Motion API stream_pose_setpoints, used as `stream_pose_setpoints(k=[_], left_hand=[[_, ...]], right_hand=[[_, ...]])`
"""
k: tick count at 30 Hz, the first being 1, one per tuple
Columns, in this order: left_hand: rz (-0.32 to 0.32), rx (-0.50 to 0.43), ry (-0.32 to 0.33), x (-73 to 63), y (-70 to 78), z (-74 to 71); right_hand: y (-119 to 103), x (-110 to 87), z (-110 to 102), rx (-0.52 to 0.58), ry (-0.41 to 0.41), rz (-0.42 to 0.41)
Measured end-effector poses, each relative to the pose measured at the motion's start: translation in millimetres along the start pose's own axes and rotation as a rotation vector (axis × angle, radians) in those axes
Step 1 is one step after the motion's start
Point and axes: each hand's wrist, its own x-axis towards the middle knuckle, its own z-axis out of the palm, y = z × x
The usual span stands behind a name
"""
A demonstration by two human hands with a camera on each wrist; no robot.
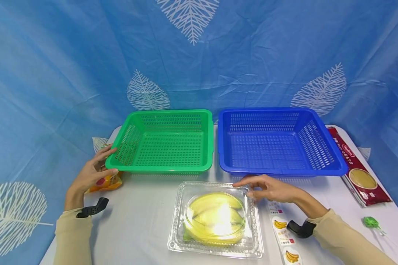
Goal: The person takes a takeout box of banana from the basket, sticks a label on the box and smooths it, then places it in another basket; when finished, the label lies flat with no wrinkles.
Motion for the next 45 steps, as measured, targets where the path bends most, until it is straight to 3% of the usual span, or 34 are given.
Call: stream_pose_setpoints(k=[5,17,21,24,27,30,32,34,38,45], left_hand=[[0.002,-0.024,0.0,-1.1,0.0,0.2],[0.014,-0.009,-0.046,18.5,4.3,5.9],[-0.004,0.041,-0.057,22.2,11.5,2.6],[0.001,0.082,-0.027,20.5,20.4,-1.4],[0.063,0.075,0.044,14.7,34.5,-1.7],[0.234,-0.041,0.066,11.3,56.6,5.8],[0.372,-0.124,0.011,13.2,75.2,14.1],[0.48,-0.202,-0.095,18.9,93.5,23.9],[0.524,-0.221,-0.303,38.0,127.0,45.9],[0.561,-0.273,-0.676,72.4,180.5,98.2]], right_hand=[[1.2,-0.7,-0.3,0.004,-0.006,0.004],[-3.8,-15.6,11.5,-0.051,0.06,0.033],[-5.4,-17.0,16.3,-0.155,0.13,0.028],[-6.7,-21.2,21.6,-0.221,0.193,0.045],[-9.5,-31.9,29.3,-0.228,0.274,0.125],[-12.8,-45.8,39.7,-0.27,0.407,0.222],[-13.0,-53.2,48.2,-0.339,0.521,0.28],[-12.1,-57.2,57.1,-0.43,0.627,0.343],[-6.7,-52.0,74.0,-0.55,0.762,0.471],[-4.3,-30.3,96.6,-0.673,0.819,0.671]])
